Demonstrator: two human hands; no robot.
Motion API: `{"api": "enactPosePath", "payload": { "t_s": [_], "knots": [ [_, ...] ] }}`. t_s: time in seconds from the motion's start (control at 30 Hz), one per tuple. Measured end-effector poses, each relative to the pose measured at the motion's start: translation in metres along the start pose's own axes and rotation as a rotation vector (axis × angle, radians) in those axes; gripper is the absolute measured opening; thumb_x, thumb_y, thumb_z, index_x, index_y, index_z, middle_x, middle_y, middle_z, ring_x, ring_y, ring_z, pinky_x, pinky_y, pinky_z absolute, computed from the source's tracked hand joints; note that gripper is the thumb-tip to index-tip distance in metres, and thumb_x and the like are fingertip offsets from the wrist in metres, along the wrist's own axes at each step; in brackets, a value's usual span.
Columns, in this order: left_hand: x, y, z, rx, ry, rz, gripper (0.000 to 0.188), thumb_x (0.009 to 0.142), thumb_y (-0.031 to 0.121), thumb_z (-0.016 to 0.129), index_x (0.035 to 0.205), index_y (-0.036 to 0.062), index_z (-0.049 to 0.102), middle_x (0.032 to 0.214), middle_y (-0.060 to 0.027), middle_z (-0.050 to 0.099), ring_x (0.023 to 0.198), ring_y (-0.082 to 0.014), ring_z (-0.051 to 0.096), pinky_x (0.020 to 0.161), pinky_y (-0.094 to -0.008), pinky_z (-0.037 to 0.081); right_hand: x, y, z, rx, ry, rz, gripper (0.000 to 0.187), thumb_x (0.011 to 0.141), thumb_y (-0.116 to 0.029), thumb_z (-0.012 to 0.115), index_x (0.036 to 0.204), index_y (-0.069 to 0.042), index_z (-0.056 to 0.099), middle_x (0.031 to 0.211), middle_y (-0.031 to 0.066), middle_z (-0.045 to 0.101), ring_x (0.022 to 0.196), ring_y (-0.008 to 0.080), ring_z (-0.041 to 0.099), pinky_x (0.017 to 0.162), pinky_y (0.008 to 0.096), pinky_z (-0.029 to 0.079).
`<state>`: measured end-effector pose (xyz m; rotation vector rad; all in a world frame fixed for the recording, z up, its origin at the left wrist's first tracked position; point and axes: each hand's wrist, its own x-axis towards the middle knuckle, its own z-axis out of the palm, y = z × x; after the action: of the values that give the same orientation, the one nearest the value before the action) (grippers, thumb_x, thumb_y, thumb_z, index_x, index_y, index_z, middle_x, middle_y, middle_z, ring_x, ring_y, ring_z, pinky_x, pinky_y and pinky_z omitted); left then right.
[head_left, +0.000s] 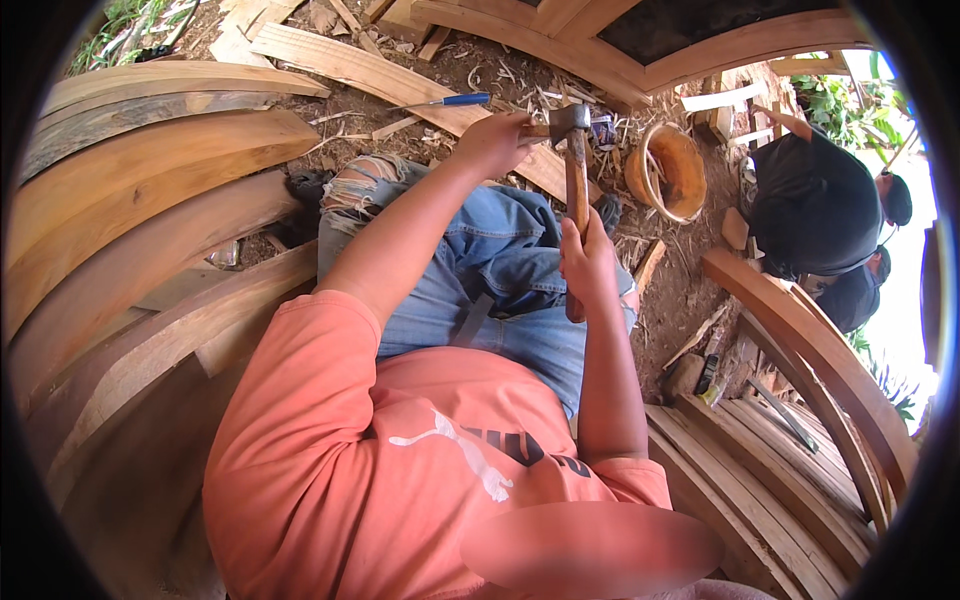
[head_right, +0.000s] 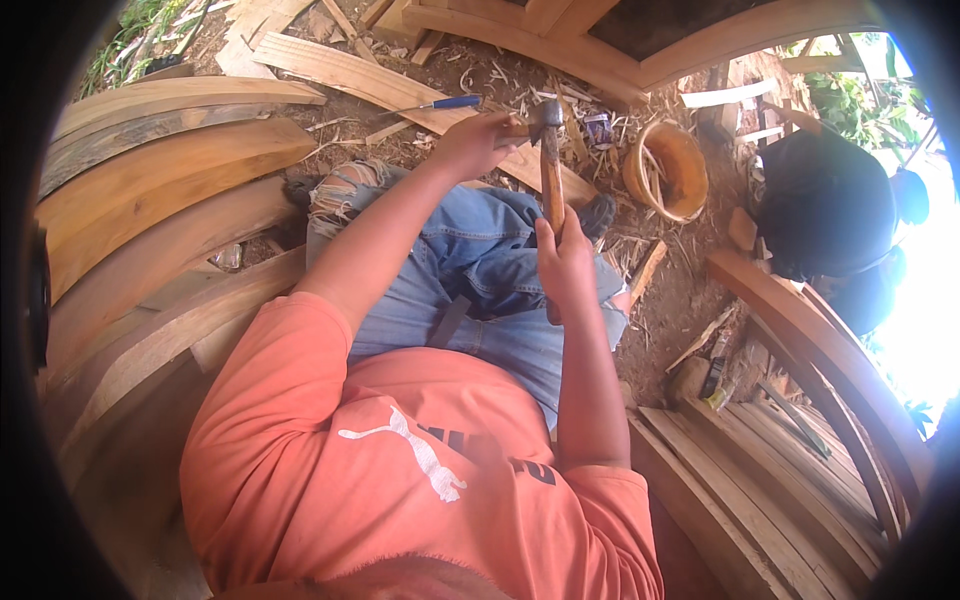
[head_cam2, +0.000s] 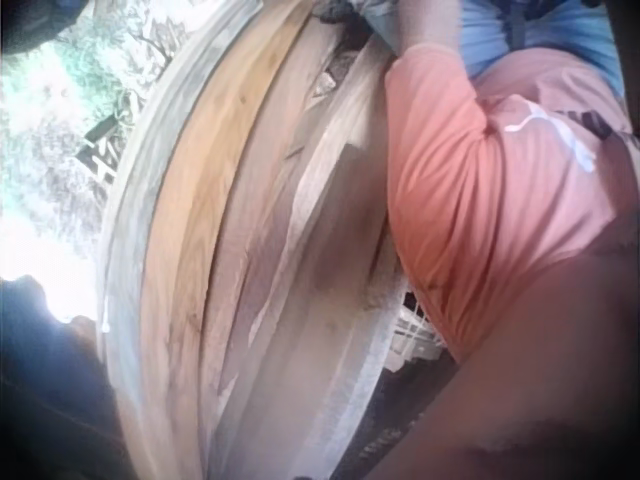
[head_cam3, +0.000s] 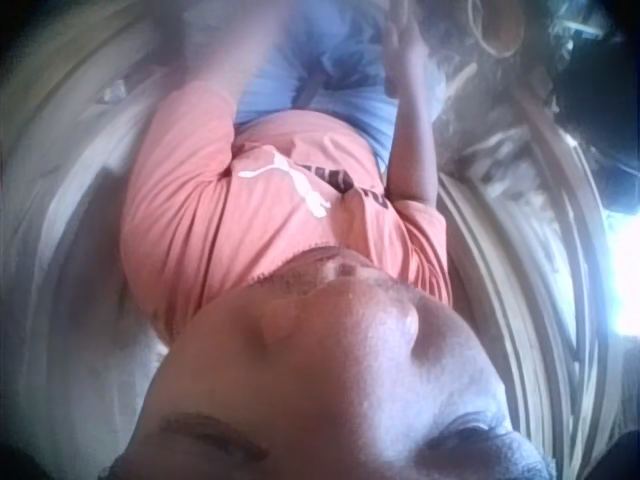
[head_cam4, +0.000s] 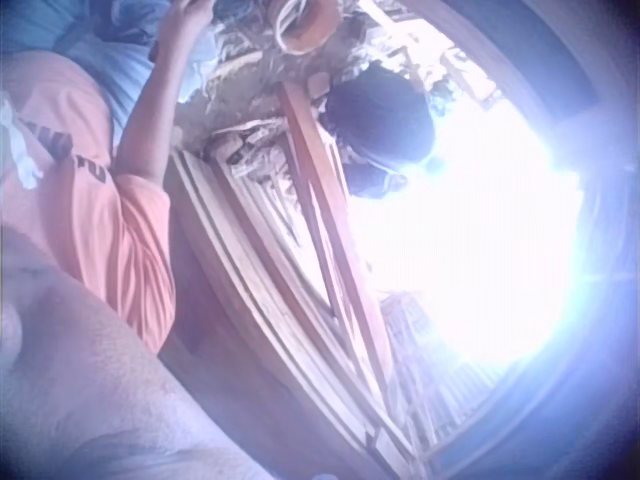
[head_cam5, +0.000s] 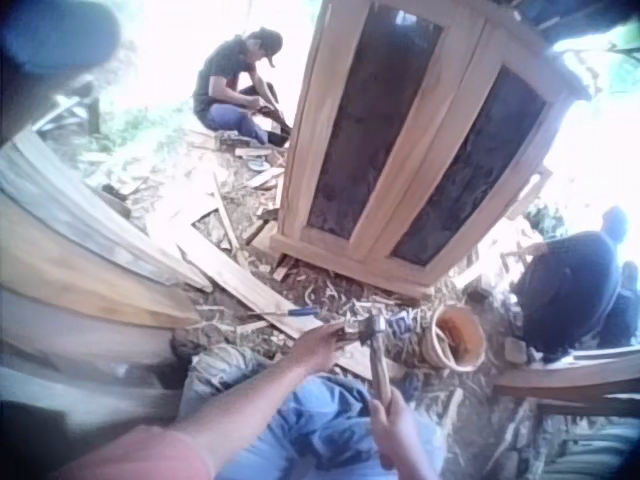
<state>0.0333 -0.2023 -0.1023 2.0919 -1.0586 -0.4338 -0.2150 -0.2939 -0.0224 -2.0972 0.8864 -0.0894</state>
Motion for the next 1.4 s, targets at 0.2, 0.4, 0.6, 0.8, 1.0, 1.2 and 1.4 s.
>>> {"api": "enactPosePath", "payload": {
  "t_s": [0.2, 0.4, 0.6, 0.8, 1.0, 1.2, 1.4],
  "knots": [
    [0.014, -0.003, 0.009, -0.083, 0.091, 0.073, 0.027, 0.097, 0.028, 0.076, 0.113, 0.0092, 0.065, 0.099, -0.0163, 0.073, 0.1, -0.0432, 0.069, 0.082, -0.0533, 0.055, 0.003, -0.014, -0.006, 0.205, -0.031, 0.136, 0.02, 0.114, -0.024, 0.056, 0.119, -0.005, 0.058, 0.071, -0.001, 0.055, 0.053, 0.0079, 0.052, 0.047, 0.0273, 0.044],
    [0.015, 0.032, -0.014, -0.094, 0.212, 0.204, 0.02, 0.1, 0.024, 0.071, 0.112, 0.0096, 0.065, 0.098, -0.0165, 0.072, 0.098, -0.044, 0.069, 0.081, -0.0545, 0.054, -0.012, -0.056, -0.044, 0.027, 0.032, 0.119, 0.038, 0.109, -0.026, 0.062, 0.139, -0.002, 0.061, 0.086, 0.0179, 0.071, 0.078, 0.0294, 0.071, 0.075, 0.0443, 0.055],
    [0.008, 0.02, 0.007, -0.103, 0.076, 0.123, 0.018, 0.106, 0.026, 0.063, 0.114, 0.0098, 0.064, 0.096, -0.0194, 0.073, 0.093, -0.046, 0.07, 0.077, -0.057, 0.054, -0.006, -0.017, -0.02, -0.018, 0.075, 0.083, 0.025, 0.11, -0.024, 0.061, 0.122, -0.002, 0.061, 0.079, 0.01, 0.064, 0.066, 0.02, 0.061, 0.062, 0.0373, 0.05],
    [0.011, 0.017, 0.013, -0.1, 0.039, 0.101, 0.018, 0.103, 0.026, 0.066, 0.113, 0.0109, 0.065, 0.098, -0.021, 0.074, 0.095, -0.0463, 0.071, 0.079, -0.056, 0.055, -0.01, -0.014, -0.019, -0.005, 0.084, 0.07, 0.026, 0.11, -0.027, 0.061, 0.118, -0.002, 0.063, 0.071, 0.0055, 0.061, 0.057, 0.0144, 0.059, 0.054, 0.0354, 0.049],
    [0.024, 0.019, 0.027, -0.163, 0.109, 0.161, 0.018, 0.105, 0.026, 0.06, 0.111, 0.0089, 0.064, 0.091, -0.023, 0.074, 0.09, -0.0492, 0.071, 0.075, -0.0596, 0.054, -0.008, -0.026, -0.03, -0.098, 0.097, 0.067, 0.03, 0.109, -0.028, 0.06, 0.125, -0.002, 0.064, 0.077, 0.0144, 0.067, 0.064, 0.0228, 0.067, 0.061, 0.0403, 0.053],
    [0.025, 0.043, 0.016, -0.082, 0.046, 0.064, 0.02, 0.102, 0.021, 0.062, 0.115, 0.0073, 0.068, 0.103, -0.0261, 0.075, 0.101, -0.0463, 0.073, 0.084, -0.0572, 0.056, -0.007, -0.059, -0.05, -0.019, 0.086, 0.132, 0.032, 0.107, -0.028, 0.064, 0.116, 0.002, 0.064, 0.094, 0.0327, 0.072, 0.096, 0.0535, 0.07, 0.084, 0.056, 0.054],
    [0.03, 0.034, 0.01, -0.013, 0.067, 0.09, 0.018, 0.101, 0.02, 0.064, 0.113, 0.0076, 0.068, 0.099, -0.0229, 0.075, 0.099, -0.0465, 0.072, 0.084, -0.0572, 0.056, 0.004, -0.055, -0.047, -0.089, 0.036, 0.171, 0.032, 0.106, -0.027, 0.064, 0.119, 0.002, 0.064, 0.097, 0.0334, 0.072, 0.098, 0.0532, 0.071, 0.084, 0.0547, 0.055]
  ]
}}
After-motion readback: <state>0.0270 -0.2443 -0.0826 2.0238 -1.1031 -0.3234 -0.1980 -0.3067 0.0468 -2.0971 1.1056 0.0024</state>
